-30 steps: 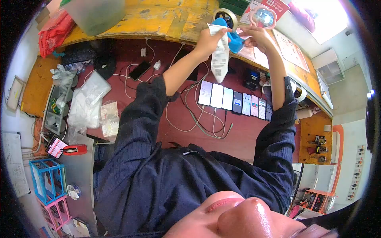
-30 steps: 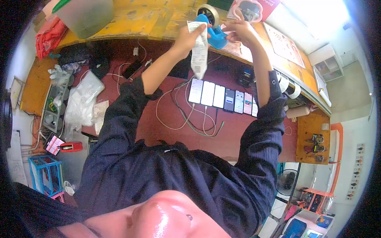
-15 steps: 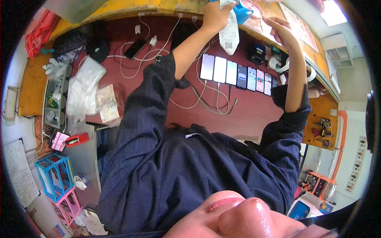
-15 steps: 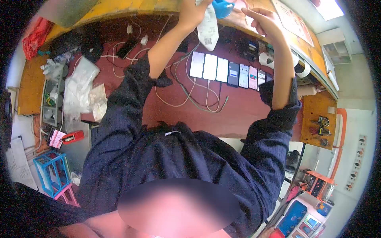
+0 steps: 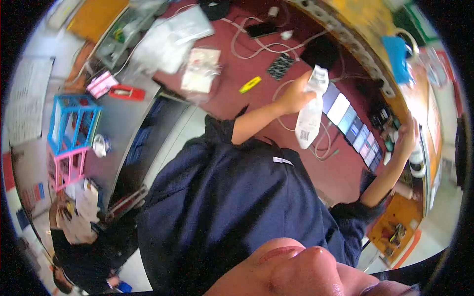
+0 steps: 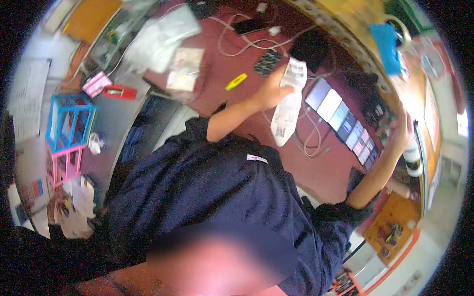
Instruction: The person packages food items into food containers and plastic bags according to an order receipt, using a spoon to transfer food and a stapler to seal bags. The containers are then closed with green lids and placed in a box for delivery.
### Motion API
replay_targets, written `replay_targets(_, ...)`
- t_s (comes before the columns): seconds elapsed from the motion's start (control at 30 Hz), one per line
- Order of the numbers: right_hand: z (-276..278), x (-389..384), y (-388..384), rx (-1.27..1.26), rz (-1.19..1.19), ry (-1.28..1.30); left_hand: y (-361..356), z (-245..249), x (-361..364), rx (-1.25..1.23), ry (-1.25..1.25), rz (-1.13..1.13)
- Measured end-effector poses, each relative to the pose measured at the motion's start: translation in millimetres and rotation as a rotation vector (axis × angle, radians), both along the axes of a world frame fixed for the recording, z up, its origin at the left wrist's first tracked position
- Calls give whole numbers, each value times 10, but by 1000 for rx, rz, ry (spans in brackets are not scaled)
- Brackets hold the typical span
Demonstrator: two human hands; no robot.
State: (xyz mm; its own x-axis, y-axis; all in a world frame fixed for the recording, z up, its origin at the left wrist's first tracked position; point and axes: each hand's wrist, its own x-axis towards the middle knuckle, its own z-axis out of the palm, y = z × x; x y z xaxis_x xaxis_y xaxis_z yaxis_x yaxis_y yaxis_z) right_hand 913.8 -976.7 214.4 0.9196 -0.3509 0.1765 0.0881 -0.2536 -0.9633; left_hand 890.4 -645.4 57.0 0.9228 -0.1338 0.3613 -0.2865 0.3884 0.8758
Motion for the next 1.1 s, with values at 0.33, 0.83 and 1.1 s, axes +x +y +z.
replay_targets(0.33, -1167, -491, 1855, 226, 231, 392, 1629, -405, -638, 818, -39, 208)
replay_targets(0.83, -1773, -583, 3844, 395, 285, 619, 3530, -863, 499, 1305, -915, -554)
replay_targets(1.1, -1848, -910, 4567, 491, -22, 652, 3619, -813, 929, 1084, -991, -971)
